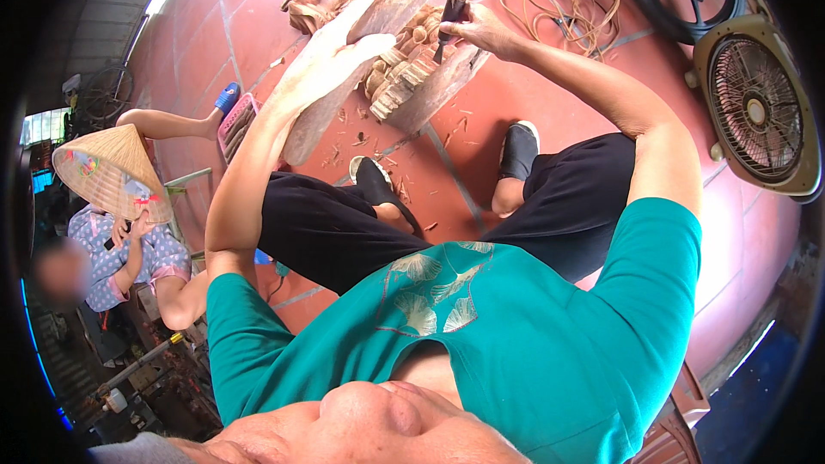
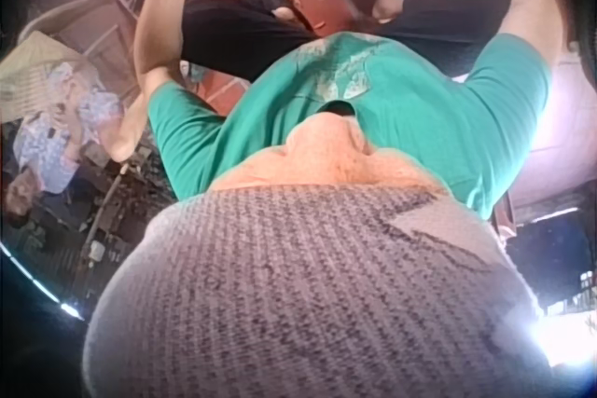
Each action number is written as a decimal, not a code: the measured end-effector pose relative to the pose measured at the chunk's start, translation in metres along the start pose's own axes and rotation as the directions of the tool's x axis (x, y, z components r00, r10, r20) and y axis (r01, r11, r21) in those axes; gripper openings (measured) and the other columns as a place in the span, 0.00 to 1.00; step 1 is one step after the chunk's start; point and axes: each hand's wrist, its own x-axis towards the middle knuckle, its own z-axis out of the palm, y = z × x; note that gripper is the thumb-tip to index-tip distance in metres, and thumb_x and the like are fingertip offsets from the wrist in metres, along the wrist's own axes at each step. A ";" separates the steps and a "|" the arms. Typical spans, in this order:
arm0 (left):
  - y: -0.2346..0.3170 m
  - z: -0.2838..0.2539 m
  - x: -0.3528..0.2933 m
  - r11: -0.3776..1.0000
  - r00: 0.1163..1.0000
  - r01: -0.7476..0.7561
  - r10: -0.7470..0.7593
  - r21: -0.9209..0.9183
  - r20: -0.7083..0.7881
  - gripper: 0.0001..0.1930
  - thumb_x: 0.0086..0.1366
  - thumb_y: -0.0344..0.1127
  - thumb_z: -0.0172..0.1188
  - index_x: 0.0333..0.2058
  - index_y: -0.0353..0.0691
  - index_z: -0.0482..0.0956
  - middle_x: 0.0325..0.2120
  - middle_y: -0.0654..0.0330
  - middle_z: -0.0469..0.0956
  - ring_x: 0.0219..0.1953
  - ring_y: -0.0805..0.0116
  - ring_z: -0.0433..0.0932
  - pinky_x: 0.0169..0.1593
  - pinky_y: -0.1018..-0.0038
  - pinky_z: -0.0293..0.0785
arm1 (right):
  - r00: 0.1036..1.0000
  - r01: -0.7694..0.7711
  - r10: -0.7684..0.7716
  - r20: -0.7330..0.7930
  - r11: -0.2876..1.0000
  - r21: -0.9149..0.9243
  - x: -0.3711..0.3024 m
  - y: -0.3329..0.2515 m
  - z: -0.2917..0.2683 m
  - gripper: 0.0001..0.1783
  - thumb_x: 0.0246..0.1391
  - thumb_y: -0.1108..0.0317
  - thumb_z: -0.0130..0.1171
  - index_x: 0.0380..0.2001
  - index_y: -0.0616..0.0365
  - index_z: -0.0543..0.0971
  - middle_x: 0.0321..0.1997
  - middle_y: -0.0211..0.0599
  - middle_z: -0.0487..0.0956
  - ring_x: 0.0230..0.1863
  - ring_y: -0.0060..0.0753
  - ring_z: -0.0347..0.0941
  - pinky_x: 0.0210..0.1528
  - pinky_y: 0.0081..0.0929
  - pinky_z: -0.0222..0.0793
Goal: The person sits on the floor and carves a wooden sculpture using a chisel and mallet. They repeatedly strike the chisel to shape the wood, with wood shavings accumulating around the work area.
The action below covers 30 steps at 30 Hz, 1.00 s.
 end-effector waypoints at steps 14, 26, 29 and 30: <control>-0.017 0.020 0.000 0.952 0.997 -0.076 0.068 0.295 0.038 0.39 0.65 0.46 0.61 0.71 0.46 0.55 0.39 0.40 0.81 0.37 0.49 0.82 0.50 0.58 0.74 | 0.935 0.314 -0.355 -0.009 0.837 -0.447 0.003 0.007 0.016 0.21 0.57 0.55 0.65 0.47 0.57 0.76 0.37 0.42 0.85 0.39 0.44 0.83 0.43 0.37 0.75; -0.016 0.018 0.001 0.976 0.997 0.015 -0.032 0.218 0.071 0.40 0.64 0.44 0.61 0.71 0.47 0.54 0.49 0.39 0.78 0.46 0.53 0.82 0.56 0.59 0.71 | 0.978 0.188 -0.207 -0.035 0.938 -0.290 0.004 0.007 0.012 0.20 0.62 0.59 0.62 0.50 0.62 0.75 0.41 0.41 0.84 0.40 0.32 0.82 0.39 0.30 0.79; -0.017 0.015 -0.002 0.989 0.996 0.060 -0.068 0.138 0.056 0.38 0.66 0.45 0.61 0.72 0.48 0.55 0.60 0.41 0.72 0.57 0.57 0.76 0.63 0.63 0.67 | 0.997 -0.054 0.051 -0.052 0.997 -0.049 0.000 -0.003 0.007 0.19 0.64 0.60 0.61 0.51 0.62 0.75 0.44 0.38 0.83 0.42 0.28 0.82 0.38 0.26 0.82; -0.016 0.015 -0.003 0.993 0.995 0.080 -0.084 0.086 0.051 0.39 0.66 0.45 0.61 0.72 0.48 0.55 0.62 0.43 0.70 0.59 0.58 0.75 0.63 0.64 0.66 | 0.996 -0.090 0.090 0.001 0.996 -0.011 0.004 0.003 -0.004 0.21 0.64 0.59 0.61 0.51 0.63 0.75 0.46 0.39 0.82 0.44 0.29 0.82 0.40 0.27 0.84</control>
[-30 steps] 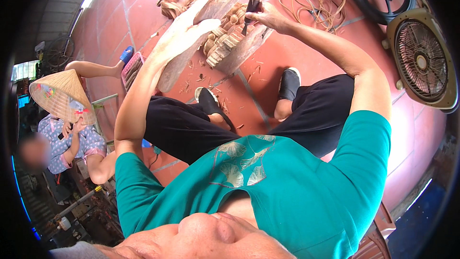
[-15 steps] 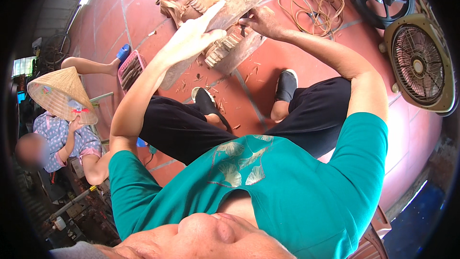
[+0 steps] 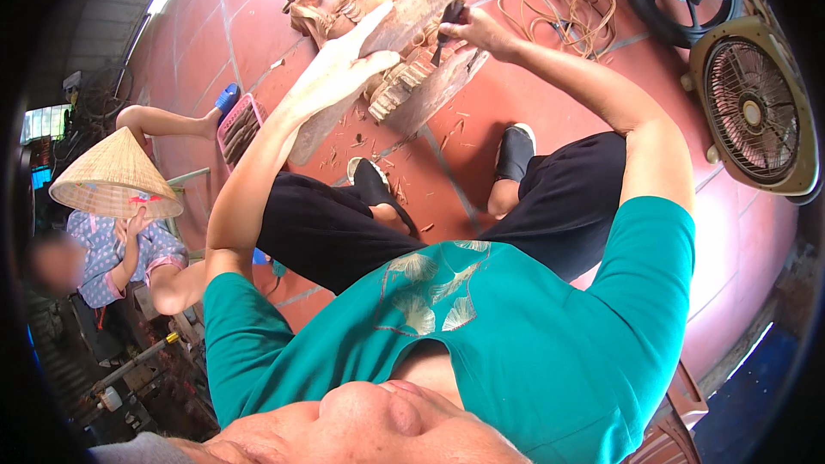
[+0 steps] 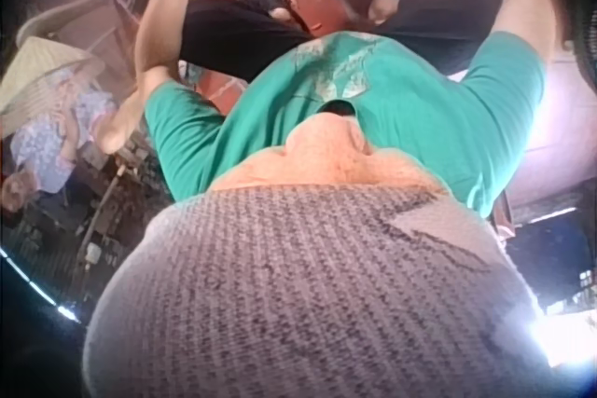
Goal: The person sits on the floor and carves a wooden sculpture using a chisel and mallet. They repeatedly strike the chisel to shape the wood, with wood shavings accumulating around the work area.
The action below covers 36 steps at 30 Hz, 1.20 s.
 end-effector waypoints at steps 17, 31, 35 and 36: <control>-0.013 0.059 -0.092 0.505 0.896 0.032 -0.398 -0.863 -0.199 0.26 0.64 0.39 0.64 0.57 0.35 0.71 0.26 0.60 0.76 0.17 0.74 0.73 0.19 0.77 0.70 | 0.944 0.329 -0.327 0.040 0.933 -0.143 -0.019 -0.035 0.013 0.21 0.63 0.59 0.62 0.50 0.62 0.72 0.44 0.37 0.80 0.43 0.28 0.79 0.44 0.26 0.76; -0.038 0.128 -0.111 0.399 0.786 -0.041 -0.553 -0.916 -0.277 0.15 0.62 0.34 0.66 0.44 0.37 0.72 0.22 0.65 0.73 0.16 0.76 0.71 0.18 0.78 0.69 | 0.841 0.488 -0.534 0.092 0.672 -0.557 -0.020 -0.026 0.028 0.18 0.57 0.63 0.66 0.47 0.55 0.75 0.30 0.39 0.83 0.31 0.40 0.82 0.36 0.33 0.75; -0.034 0.128 -0.112 0.430 0.782 0.007 -0.565 -0.903 -0.263 0.13 0.61 0.35 0.66 0.40 0.38 0.73 0.21 0.65 0.73 0.17 0.77 0.72 0.20 0.78 0.71 | 0.862 0.430 -0.502 0.066 0.658 -0.618 -0.022 -0.026 0.028 0.22 0.57 0.57 0.67 0.50 0.54 0.75 0.29 0.39 0.83 0.30 0.41 0.82 0.35 0.33 0.75; -0.034 0.129 -0.112 0.437 0.778 0.021 -0.572 -0.899 -0.260 0.13 0.61 0.35 0.66 0.40 0.38 0.74 0.21 0.66 0.73 0.17 0.77 0.72 0.20 0.78 0.71 | 0.847 0.459 -0.526 0.082 0.644 -0.612 -0.021 -0.026 0.029 0.22 0.57 0.56 0.67 0.50 0.53 0.75 0.29 0.39 0.83 0.29 0.40 0.82 0.34 0.33 0.75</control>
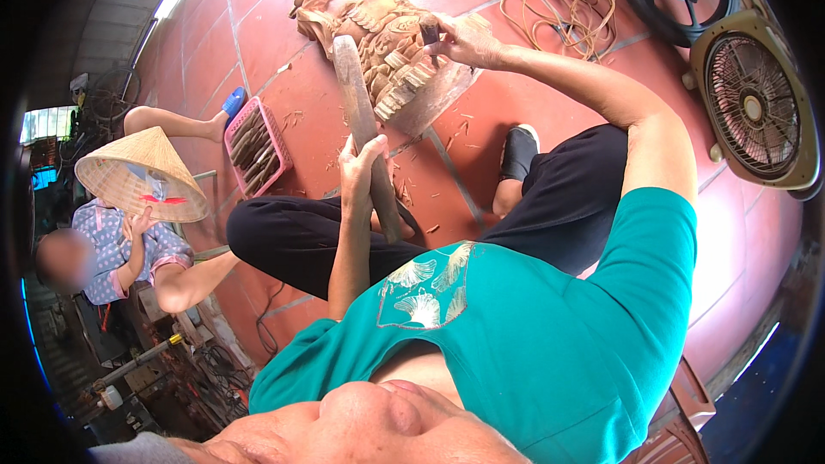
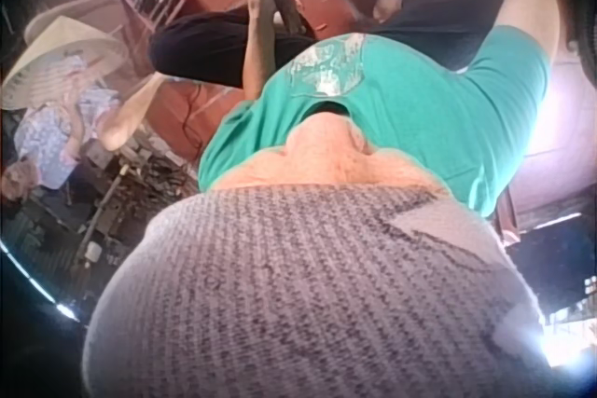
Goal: The person sits on the floor and carves a wooden sculpture using a chisel and mallet. They repeatedly strike the chisel to shape the wood, with wood shavings accumulating around the work area.
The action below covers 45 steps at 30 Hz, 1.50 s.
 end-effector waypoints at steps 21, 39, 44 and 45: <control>-0.005 -0.001 0.001 0.988 0.998 -0.057 0.057 0.146 0.002 0.14 0.61 0.36 0.67 0.42 0.38 0.75 0.21 0.65 0.75 0.19 0.77 0.74 0.23 0.79 0.71 | 0.992 0.124 -0.123 -0.036 0.992 0.028 0.000 -0.005 0.002 0.20 0.55 0.55 0.68 0.45 0.51 0.75 0.28 0.34 0.80 0.26 0.39 0.79 0.29 0.33 0.71; 0.011 0.010 -0.008 0.977 0.982 -0.186 0.182 0.105 0.046 0.15 0.64 0.33 0.64 0.45 0.35 0.72 0.27 0.62 0.77 0.25 0.78 0.76 0.28 0.79 0.73 | 0.980 0.168 -0.165 0.115 0.986 -0.012 -0.001 0.000 0.006 0.35 0.55 0.55 0.67 0.59 0.62 0.69 0.33 0.44 0.79 0.36 0.48 0.77 0.39 0.41 0.72; 0.021 0.029 -0.009 0.816 0.845 -0.510 0.534 0.272 -0.017 0.17 0.65 0.30 0.63 0.48 0.31 0.70 0.30 0.62 0.77 0.27 0.74 0.76 0.31 0.76 0.74 | 0.977 0.193 -0.188 0.103 0.980 -0.040 -0.001 0.004 0.009 0.40 0.55 0.51 0.67 0.63 0.63 0.66 0.33 0.44 0.79 0.34 0.47 0.78 0.38 0.41 0.73; 0.027 0.037 -0.012 0.801 0.827 -0.534 0.561 0.271 -0.027 0.17 0.65 0.30 0.63 0.49 0.30 0.69 0.29 0.62 0.77 0.27 0.74 0.76 0.32 0.74 0.74 | 0.977 0.188 -0.185 0.107 0.982 -0.021 -0.001 0.004 0.012 0.39 0.55 0.52 0.67 0.63 0.62 0.66 0.33 0.43 0.79 0.35 0.47 0.78 0.38 0.41 0.73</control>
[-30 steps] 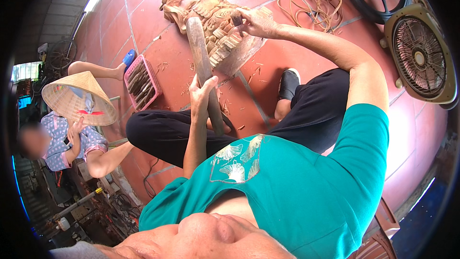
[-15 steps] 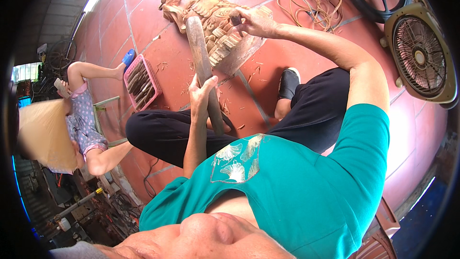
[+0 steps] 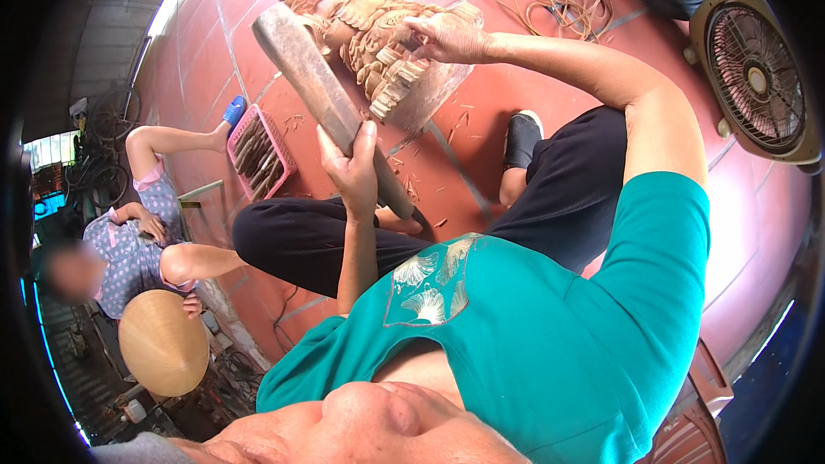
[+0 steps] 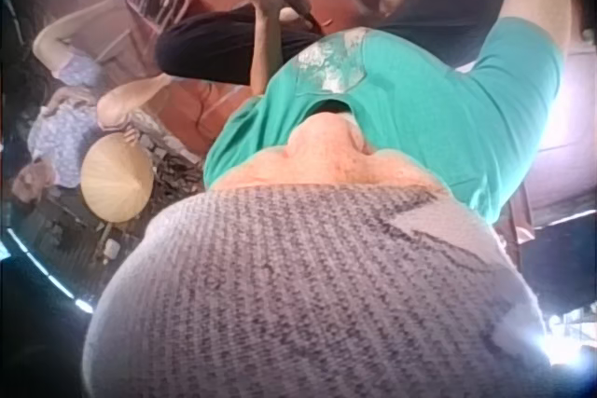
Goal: The person sits on the floor and carves a wooden sculpture using a chisel and mallet. They repeatedly strike the chisel to shape the wood, with wood shavings accumulating around the work area.
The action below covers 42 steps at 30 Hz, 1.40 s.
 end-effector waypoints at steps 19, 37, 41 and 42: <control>-0.025 0.004 0.016 0.953 0.908 0.260 -0.296 0.154 0.298 0.19 0.65 0.34 0.63 0.51 0.33 0.69 0.26 0.57 0.78 0.22 0.69 0.76 0.27 0.70 0.73 | 0.999 0.038 -0.038 0.033 0.999 0.001 0.008 -0.021 -0.010 0.18 0.52 0.63 0.68 0.41 0.56 0.72 0.30 0.39 0.79 0.34 0.47 0.79 0.36 0.42 0.72; -0.032 -0.012 0.006 0.917 0.897 0.397 -0.379 -0.039 0.228 0.12 0.67 0.34 0.63 0.43 0.39 0.71 0.22 0.66 0.73 0.19 0.79 0.72 0.22 0.80 0.70 | 0.966 -0.255 0.252 -0.051 0.965 -0.059 0.014 0.000 -0.010 0.23 0.55 0.52 0.67 0.50 0.47 0.73 0.33 0.37 0.83 0.35 0.42 0.82 0.37 0.37 0.73; -0.034 -0.013 0.006 0.921 0.903 0.390 -0.379 -0.012 0.204 0.12 0.67 0.35 0.63 0.44 0.38 0.71 0.22 0.66 0.73 0.19 0.78 0.72 0.22 0.80 0.71 | 0.962 -0.274 0.273 -0.026 0.960 -0.056 0.016 -0.003 -0.011 0.25 0.56 0.49 0.64 0.52 0.46 0.73 0.34 0.37 0.84 0.37 0.45 0.82 0.38 0.42 0.73; -0.035 -0.013 0.006 0.920 0.902 0.392 -0.379 -0.023 0.208 0.12 0.67 0.35 0.63 0.44 0.38 0.71 0.22 0.66 0.73 0.19 0.78 0.72 0.22 0.80 0.71 | 0.967 -0.255 0.254 -0.022 0.966 -0.037 0.016 -0.004 -0.012 0.25 0.56 0.50 0.64 0.52 0.47 0.73 0.34 0.38 0.84 0.37 0.46 0.81 0.38 0.42 0.73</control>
